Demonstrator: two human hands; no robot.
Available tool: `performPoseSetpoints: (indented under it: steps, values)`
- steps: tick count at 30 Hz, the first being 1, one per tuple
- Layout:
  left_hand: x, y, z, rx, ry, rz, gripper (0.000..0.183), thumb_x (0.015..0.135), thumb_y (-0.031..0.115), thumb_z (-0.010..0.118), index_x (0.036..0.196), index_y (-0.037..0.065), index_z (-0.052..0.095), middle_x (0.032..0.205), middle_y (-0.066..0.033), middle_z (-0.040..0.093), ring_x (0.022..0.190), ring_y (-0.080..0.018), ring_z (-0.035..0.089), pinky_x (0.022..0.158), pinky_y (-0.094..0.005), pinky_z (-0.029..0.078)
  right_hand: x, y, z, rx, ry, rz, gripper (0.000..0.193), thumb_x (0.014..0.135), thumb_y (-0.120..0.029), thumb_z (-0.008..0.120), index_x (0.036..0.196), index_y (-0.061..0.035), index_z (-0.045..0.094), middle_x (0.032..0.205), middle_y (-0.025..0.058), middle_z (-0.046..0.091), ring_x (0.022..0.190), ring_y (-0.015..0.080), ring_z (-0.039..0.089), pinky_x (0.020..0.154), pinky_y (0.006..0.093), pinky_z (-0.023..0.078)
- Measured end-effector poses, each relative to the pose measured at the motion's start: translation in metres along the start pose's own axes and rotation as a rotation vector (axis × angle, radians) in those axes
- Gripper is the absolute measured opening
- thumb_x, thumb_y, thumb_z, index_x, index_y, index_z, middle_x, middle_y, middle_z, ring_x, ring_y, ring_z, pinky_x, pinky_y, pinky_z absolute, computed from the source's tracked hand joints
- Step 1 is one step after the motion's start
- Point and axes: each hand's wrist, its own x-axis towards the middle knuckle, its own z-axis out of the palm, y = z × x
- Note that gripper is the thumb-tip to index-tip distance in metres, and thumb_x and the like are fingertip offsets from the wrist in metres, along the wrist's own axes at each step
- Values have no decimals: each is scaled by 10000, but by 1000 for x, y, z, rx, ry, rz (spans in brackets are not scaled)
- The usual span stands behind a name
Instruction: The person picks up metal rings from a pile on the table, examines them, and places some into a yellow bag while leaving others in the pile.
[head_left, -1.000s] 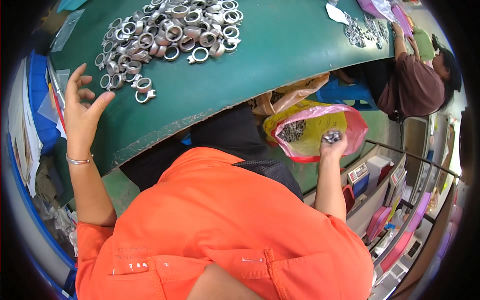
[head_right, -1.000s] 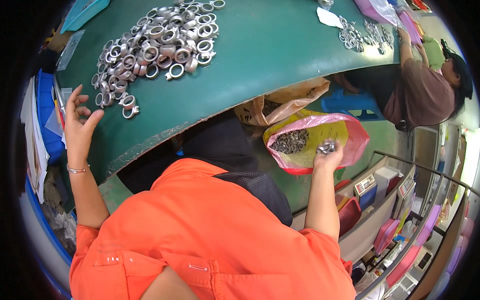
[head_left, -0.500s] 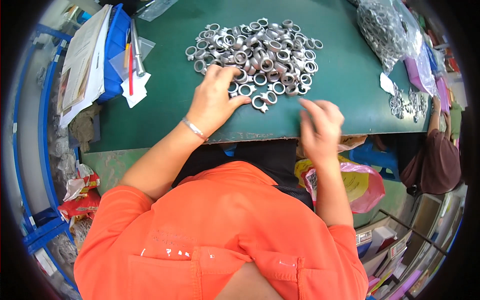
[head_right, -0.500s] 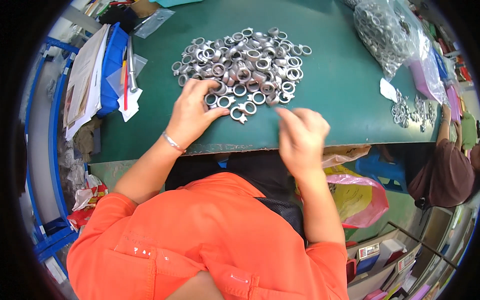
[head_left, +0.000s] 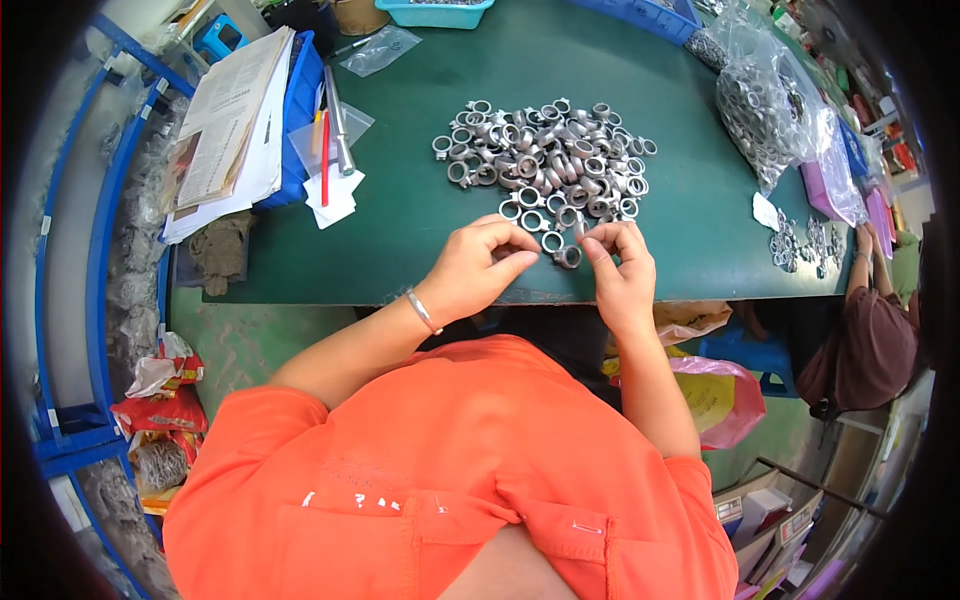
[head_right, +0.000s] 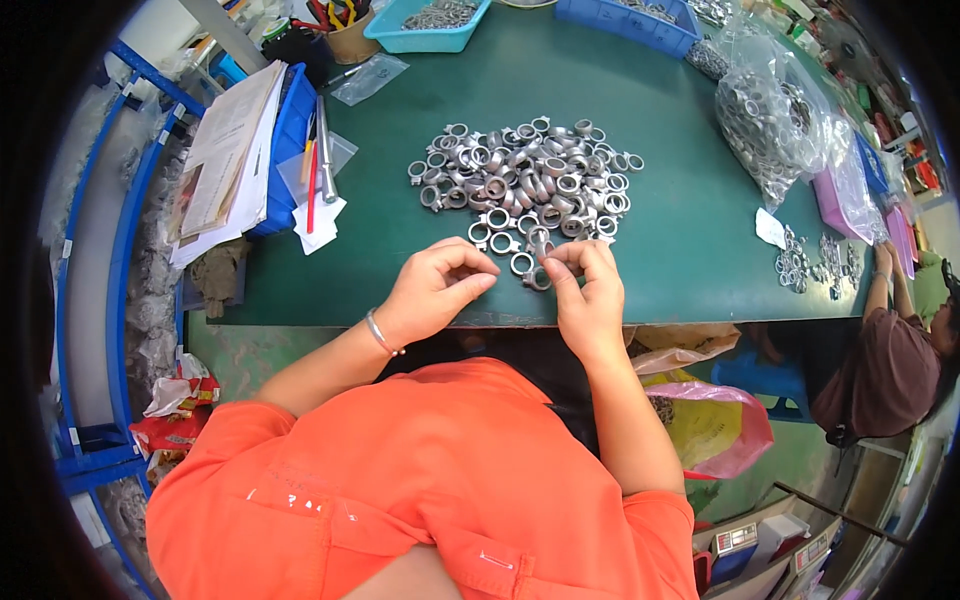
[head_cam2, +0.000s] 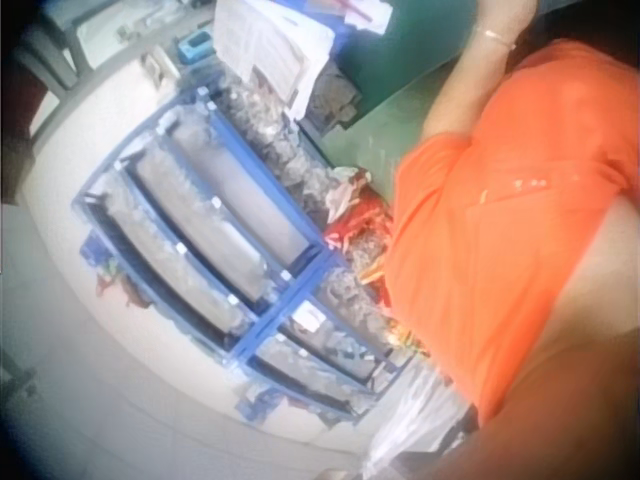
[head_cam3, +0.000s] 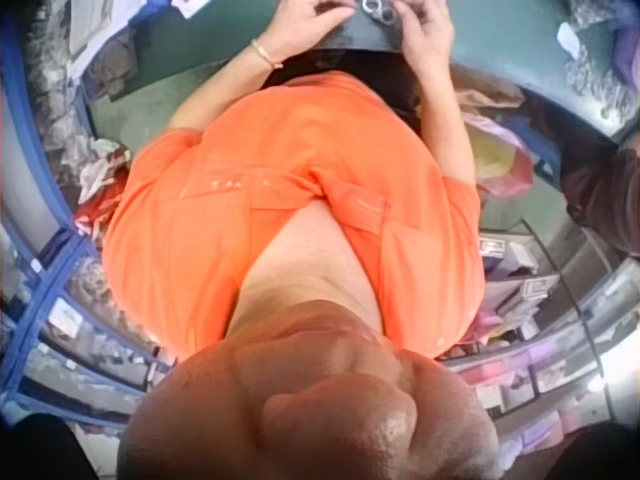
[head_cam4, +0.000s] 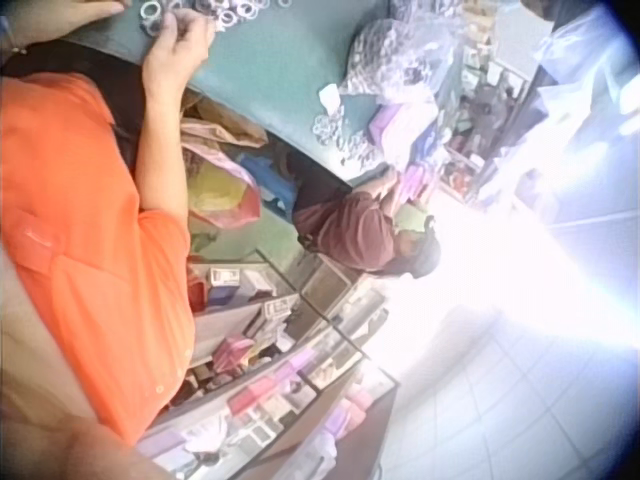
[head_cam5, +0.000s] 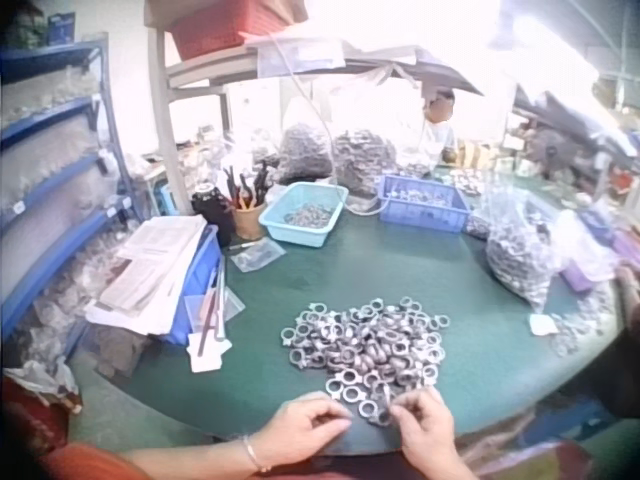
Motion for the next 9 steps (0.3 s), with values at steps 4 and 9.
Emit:
performPoseSetpoints:
  steps: [4, 9]
  values:
    - [8, 0, 5, -179, -23, -98, 107, 843, 77, 589, 888, -10, 633, 827, -11, 580, 665, -64, 540, 600, -199, 453, -3, -9, 8, 621, -75, 367, 83, 862, -49, 569, 931, -5, 559, 885, 28, 600, 803, 81, 525, 722, 217, 426]
    - [11, 8, 3, -487, -93, -254, 184, 899, 163, 543, 946, -1, 612, 826, -36, 619, 663, -67, 542, 578, -198, 451, -11, -10, 10, 852, -194, 388, 102, 868, -83, 575, 950, -26, 554, 929, 28, 595, 868, 87, 518, 819, 215, 393]
